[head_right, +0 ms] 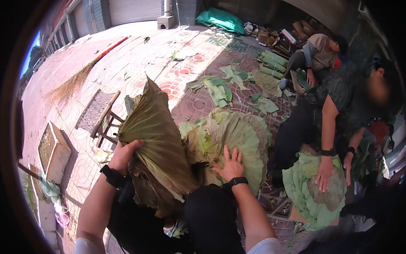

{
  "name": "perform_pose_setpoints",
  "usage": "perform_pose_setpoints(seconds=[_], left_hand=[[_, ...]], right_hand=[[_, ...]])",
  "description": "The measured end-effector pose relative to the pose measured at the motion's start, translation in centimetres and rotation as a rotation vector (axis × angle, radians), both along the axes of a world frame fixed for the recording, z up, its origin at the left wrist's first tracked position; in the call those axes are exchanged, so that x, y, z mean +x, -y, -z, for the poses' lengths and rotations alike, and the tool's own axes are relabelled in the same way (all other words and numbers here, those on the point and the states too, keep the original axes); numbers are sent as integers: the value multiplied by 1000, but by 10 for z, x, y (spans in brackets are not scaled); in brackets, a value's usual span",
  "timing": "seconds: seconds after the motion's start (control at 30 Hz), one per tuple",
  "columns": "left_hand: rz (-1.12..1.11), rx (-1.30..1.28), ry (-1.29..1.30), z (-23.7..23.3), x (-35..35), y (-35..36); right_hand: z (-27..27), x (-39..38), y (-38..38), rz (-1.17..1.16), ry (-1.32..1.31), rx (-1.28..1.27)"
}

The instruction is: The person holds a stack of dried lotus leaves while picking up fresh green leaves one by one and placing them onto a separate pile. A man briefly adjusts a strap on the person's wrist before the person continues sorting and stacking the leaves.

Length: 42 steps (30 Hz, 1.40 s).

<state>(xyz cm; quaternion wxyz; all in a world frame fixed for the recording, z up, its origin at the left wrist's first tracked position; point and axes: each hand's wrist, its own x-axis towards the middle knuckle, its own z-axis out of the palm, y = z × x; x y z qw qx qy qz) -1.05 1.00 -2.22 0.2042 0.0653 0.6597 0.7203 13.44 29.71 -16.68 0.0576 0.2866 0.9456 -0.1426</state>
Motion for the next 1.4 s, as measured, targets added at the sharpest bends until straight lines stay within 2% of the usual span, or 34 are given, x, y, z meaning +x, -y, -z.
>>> perform_pose_setpoints(seconds=[0.27,0.37,0.47,0.57,0.6,0.7,0.8,0.9,1.0,1.07,1.17,1.27,1.3,1.33,1.4], left_hand=[[55,-65,40,1,-5,1],[90,-6,35,5,-5,-1],[45,-73,40,-2,1,-3],[66,-44,35,4,0,-2],[70,-37,38,7,-1,-2],[87,-8,53,13,-3,-6],[120,29,56,14,-5,-19],[126,35,64,1,0,-34],[51,70,118,-2,5,-45],[62,105,115,8,2,-45],[48,184,151,3,4,-37],[217,400,178,7,-4,-16],[308,303,121,9,-8,-6],[341,226,27,-16,4,-3],[186,173,-120,-15,9,-2]], right_hand=[[-12,18,-46,-68,-193,-403],[-13,19,-51,-86,-210,-409],[-13,18,-42,-34,-216,-276],[-18,11,-31,210,-281,-220],[-24,10,-31,207,-370,-219],[-59,14,-34,209,-633,-181],[-120,2,-21,91,-862,-390],[-177,-31,22,93,-1048,-690],[-195,-58,60,-71,-638,-322],[-185,-61,101,-370,-498,-337],[-176,-63,126,-508,-569,-132],[-174,-70,130,-485,-586,-169],[-174,-70,136,-482,-576,-171],[-175,-69,143,-486,-544,-189],[-172,-71,163,-476,-466,-167]])
